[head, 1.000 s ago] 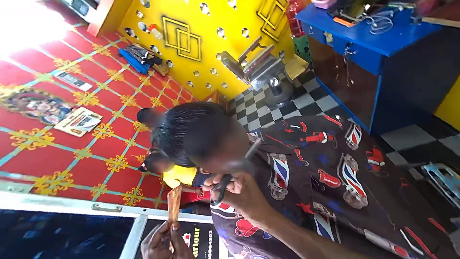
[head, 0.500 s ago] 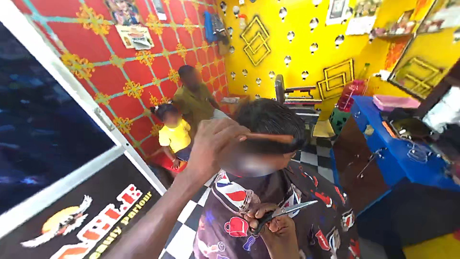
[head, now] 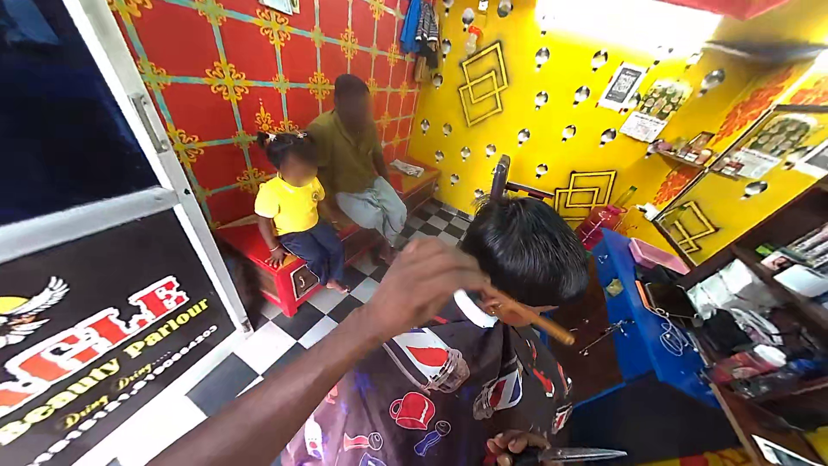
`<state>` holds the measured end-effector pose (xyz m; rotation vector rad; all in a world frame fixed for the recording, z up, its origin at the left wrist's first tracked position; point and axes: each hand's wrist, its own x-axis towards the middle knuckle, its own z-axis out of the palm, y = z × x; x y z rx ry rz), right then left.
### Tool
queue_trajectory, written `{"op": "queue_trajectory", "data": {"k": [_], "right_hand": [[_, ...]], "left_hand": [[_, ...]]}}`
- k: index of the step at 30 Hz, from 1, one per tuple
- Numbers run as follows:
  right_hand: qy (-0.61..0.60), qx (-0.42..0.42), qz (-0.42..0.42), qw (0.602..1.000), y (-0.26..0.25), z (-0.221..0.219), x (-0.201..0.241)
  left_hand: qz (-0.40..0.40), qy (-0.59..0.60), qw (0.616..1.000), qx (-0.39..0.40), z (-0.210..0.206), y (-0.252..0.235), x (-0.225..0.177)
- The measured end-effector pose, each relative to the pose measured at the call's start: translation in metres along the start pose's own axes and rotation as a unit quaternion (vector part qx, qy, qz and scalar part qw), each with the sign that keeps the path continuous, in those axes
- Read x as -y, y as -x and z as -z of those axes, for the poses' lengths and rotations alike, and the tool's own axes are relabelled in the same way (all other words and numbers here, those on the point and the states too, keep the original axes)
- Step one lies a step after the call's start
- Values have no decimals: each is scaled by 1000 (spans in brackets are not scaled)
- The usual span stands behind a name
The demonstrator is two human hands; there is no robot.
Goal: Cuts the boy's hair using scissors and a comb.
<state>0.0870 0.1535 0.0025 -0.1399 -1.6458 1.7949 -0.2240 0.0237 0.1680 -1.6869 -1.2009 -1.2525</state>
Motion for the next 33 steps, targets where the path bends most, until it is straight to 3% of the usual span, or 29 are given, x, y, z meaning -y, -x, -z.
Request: {"op": "queue_trajectory", "data": {"k": [3, 6, 12, 17, 19, 21, 24, 26, 27, 31, 33], "right_hand": [[23, -16, -10, 1000, 1, 2, 8], [55, -13, -15, 998, 0, 0, 21], [108, 7, -28, 994, 1, 2, 32], [154, 22, -55, 986, -3, 1, 43], [168, 24, -57, 984, -7, 0, 45], [174, 28, -54, 983, -10, -1, 45], [172, 36, -56, 983, -13, -9, 45], [165, 36, -61, 984, -13, -14, 45], [164, 39, -62, 984, -13, -15, 45], [175, 46, -61, 982, -10, -16, 41], [183, 41, -62, 980, -10, -15, 41]], "left_hand": [[110, 70, 991, -1, 1, -21, 26], [107, 79, 990, 51, -5, -4, 51], [129, 84, 987, 37, -27, 52, 48], [39, -3, 999, -36, -34, 78, 21], [76, 12, 992, -101, -33, 66, 18], [200, 87, 965, -146, -27, 39, 24], [385, 280, 877, -68, -23, 12, 54], [409, 400, 820, -24, -31, 16, 65], [396, 406, 823, -24, -34, 22, 63], [265, 233, 934, -47, -41, 46, 44], [212, 153, 964, -45, -45, 55, 36]]}}
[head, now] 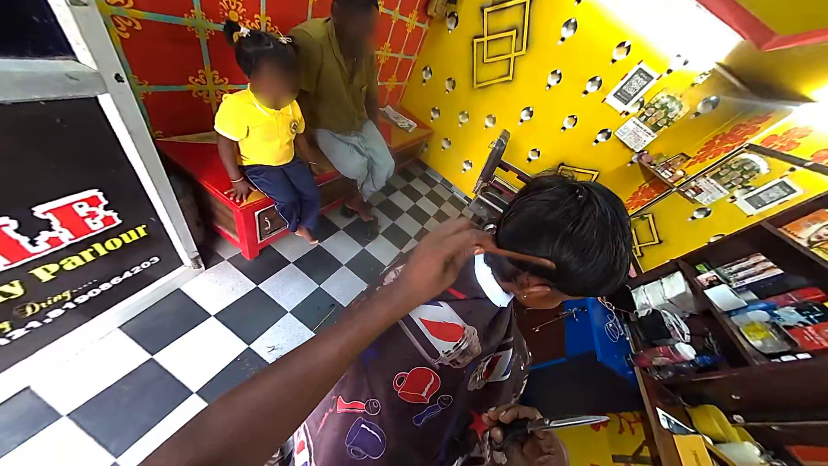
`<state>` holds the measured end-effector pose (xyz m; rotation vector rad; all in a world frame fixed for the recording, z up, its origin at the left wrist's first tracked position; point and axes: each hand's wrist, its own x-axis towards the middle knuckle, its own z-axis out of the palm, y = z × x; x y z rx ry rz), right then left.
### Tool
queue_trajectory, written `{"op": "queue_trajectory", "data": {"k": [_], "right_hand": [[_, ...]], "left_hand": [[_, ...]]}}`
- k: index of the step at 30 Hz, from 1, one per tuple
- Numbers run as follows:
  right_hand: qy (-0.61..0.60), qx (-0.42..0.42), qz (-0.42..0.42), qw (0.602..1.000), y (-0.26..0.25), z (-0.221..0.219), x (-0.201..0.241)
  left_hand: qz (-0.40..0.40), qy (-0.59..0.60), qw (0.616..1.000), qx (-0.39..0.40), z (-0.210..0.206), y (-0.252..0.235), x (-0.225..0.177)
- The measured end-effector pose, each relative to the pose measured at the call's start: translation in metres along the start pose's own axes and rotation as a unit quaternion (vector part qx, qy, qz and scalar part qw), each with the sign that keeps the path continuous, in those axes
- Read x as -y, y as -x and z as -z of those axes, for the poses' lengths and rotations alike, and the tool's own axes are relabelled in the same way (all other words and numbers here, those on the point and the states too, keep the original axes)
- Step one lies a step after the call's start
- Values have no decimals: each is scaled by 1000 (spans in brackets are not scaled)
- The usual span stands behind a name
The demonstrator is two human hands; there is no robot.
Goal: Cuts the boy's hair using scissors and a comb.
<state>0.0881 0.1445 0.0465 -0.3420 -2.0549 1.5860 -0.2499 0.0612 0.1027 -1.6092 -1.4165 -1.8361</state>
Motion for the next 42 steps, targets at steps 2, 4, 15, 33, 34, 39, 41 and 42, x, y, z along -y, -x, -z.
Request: {"op": "queue_trajectory", "data": {"k": [2, 4, 15, 33, 34, 39, 41, 42], "right_hand": [[4, -2, 4, 1000, -1, 1, -2], [3, -3, 8, 1000, -2, 4, -1], [241, 214, -74, 944, -64, 87, 155], [691, 253, -427, 525, -183, -84, 310], [690, 255, -421, 530, -185, -73, 306], [637, 296, -360, 614, -198, 15, 274], [544, 409, -297, 670, -210, 45, 276], [503, 449, -272, 687, -215, 56, 273]], "left_hand": [[-40, -65, 997, 6, -5, 10, -5], [-58, -107, 992, 11, -12, 19, -10], [60, -73, 991, -97, 1, 106, -58], [289, -121, 936, -160, 64, 240, -103], [293, -121, 935, -160, 64, 243, -104], [304, -110, 933, -158, 63, 243, -103], [306, -107, 933, -157, 62, 242, -102], [306, -108, 933, -156, 62, 242, -102]]}}
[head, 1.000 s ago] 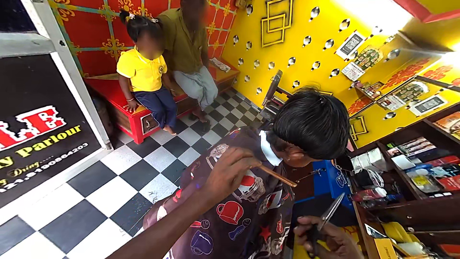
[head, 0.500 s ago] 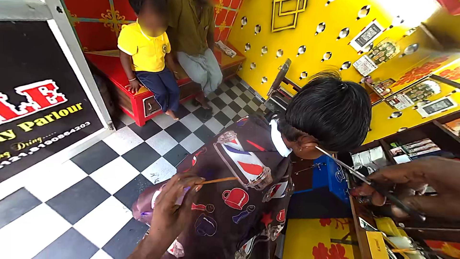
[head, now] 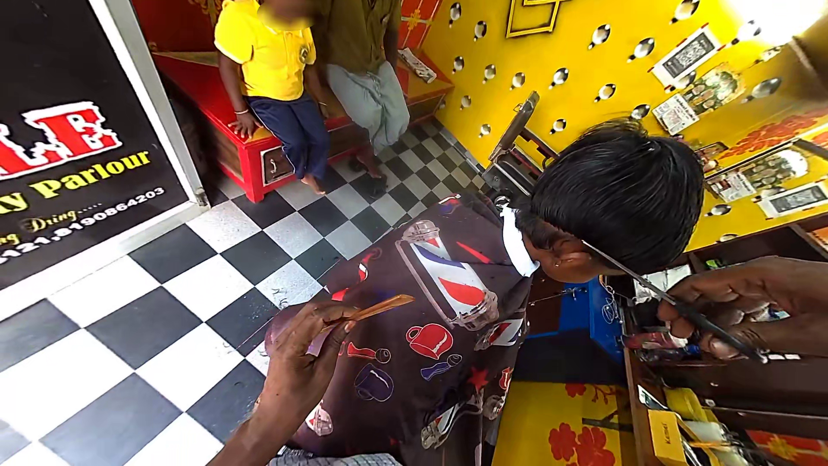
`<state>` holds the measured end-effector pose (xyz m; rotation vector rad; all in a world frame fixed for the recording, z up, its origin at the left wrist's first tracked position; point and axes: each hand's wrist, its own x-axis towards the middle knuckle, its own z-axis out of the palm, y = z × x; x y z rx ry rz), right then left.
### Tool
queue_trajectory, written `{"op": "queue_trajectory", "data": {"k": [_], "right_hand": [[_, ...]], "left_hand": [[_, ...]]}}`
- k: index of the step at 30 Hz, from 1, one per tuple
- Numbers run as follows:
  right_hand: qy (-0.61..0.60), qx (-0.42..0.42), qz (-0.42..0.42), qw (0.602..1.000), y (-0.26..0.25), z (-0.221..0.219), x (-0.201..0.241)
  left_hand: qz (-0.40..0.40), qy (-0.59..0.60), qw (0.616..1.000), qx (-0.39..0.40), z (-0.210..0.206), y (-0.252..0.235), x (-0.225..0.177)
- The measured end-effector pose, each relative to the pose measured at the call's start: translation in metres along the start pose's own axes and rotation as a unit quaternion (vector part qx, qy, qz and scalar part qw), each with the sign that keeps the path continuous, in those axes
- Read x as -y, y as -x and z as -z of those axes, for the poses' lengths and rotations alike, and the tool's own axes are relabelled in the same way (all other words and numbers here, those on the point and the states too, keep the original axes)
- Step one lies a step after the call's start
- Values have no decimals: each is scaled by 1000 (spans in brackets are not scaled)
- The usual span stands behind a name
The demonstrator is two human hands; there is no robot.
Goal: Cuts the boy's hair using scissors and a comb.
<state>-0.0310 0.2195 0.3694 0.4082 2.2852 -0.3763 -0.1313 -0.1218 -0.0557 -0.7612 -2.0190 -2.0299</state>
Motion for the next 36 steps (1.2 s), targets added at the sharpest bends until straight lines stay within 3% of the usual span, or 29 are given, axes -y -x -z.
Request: {"op": "queue_trajectory", "data": {"k": [2, 4, 5, 7, 8, 9, 10, 12, 15, 18, 21, 22, 24, 28, 36], "right_hand": [[6, -5, -2, 1000, -2, 2, 1], [49, -59, -193, 978, -10, -11, 42], [64, -74, -244, 965, -14, -16, 57], [63, -19, -70, 995, -6, -3, 37], [70, -20, -119, 990, -7, -5, 58], [83, -58, -284, 953, -18, -18, 99], [93, -46, -286, 952, -15, -18, 101], [69, -45, -200, 976, -3, -14, 70], [41, -55, -141, 988, 3, -9, 46], [37, -67, -184, 980, -5, -8, 55], [45, -25, -18, 999, 0, 3, 19], [47, -36, -22, 998, 0, 2, 21], [24, -58, -120, 991, -4, -4, 51], [20, 14, -68, 997, -5, 10, 47], [9, -32, -66, 997, -9, 4, 54]], "left_hand": [[-1, -1, 1000, -1, 0, -1, 0], [3, -5, 1000, 0, 0, 0, 1], [7, -10, 1000, 0, 0, 0, 1], [16, -13, 1000, 2, 1, 2, 4], [18, -11, 1000, 4, 1, 3, 5], [18, -6, 1000, 4, 1, 4, 6], [17, -1, 1000, 4, 1, 4, 7], [18, 4, 1000, 5, 0, 5, 9], [24, 9, 1000, 3, 0, 6, 10], [20, 12, 1000, 5, 0, 6, 10], [23, 11, 1000, 10, 1, 6, 9], [25, 9, 1000, 11, 1, 6, 9], [25, 7, 1000, 11, 2, 7, 11], [33, 8, 999, 11, 2, 11, 13], [32, 2, 999, 15, 4, 14, 16]]}}
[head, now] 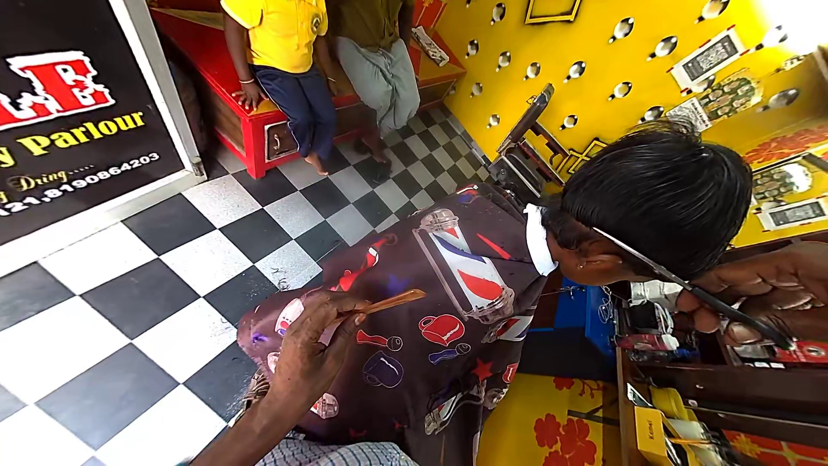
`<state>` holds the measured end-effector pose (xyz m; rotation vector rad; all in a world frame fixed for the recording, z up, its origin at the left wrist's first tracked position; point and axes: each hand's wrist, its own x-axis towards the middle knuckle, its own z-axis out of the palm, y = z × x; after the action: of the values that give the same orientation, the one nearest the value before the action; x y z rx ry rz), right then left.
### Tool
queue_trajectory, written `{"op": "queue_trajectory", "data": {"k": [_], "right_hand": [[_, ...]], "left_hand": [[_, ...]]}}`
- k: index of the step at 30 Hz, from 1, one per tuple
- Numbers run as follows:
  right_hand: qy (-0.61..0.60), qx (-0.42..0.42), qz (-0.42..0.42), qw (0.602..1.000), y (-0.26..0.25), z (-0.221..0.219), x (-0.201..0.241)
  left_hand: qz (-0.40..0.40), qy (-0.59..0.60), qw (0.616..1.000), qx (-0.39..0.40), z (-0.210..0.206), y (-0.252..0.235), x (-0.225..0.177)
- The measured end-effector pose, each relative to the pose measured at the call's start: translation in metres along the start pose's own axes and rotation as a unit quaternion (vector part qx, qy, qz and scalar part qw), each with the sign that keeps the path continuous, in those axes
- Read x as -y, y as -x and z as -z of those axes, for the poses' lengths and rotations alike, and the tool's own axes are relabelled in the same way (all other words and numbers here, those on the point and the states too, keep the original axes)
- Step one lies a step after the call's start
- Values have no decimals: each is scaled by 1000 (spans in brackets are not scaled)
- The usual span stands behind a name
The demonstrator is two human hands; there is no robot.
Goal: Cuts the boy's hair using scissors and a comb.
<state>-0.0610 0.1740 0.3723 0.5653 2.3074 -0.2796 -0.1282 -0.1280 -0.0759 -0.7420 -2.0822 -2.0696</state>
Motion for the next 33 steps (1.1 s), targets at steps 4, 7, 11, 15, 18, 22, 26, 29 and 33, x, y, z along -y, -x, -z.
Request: {"op": "queue_trajectory", "data": {"k": [4, 7, 11, 15, 18, 22, 26, 29, 33], "right_hand": [[1, -4, -4, 1000, 2, 1, 4], [3, 1, -13, 1000, 3, 2, 5], [34, -2, -23, 999, 3, 5, 3], [51, 2, -35, 998, 3, 6, 5], [50, -5, -50, 997, 2, 3, 10], [24, 34, -24, 999, 5, -5, 5], [26, 17, -13, 999, 15, -10, 4], [14, -20, -10, 1000, 19, -10, -9], [24, -16, -39, 999, 16, -5, -10]], "left_hand": [[1, -3, 1000, 3, 2, 0, 1], [1, 2, 1000, 6, 2, -1, 1], [3, 10, 1000, 10, 2, -1, 1], [8, 12, 1000, 13, 1, -1, 3], [12, 8, 1000, 12, 0, 0, 5], [8, 9, 1000, 6, 0, 0, 7], [13, 12, 1000, 10, 1, 0, 10], [15, 16, 1000, 10, 1, -1, 10], [16, 11, 1000, 8, 0, -3, 10]]}}
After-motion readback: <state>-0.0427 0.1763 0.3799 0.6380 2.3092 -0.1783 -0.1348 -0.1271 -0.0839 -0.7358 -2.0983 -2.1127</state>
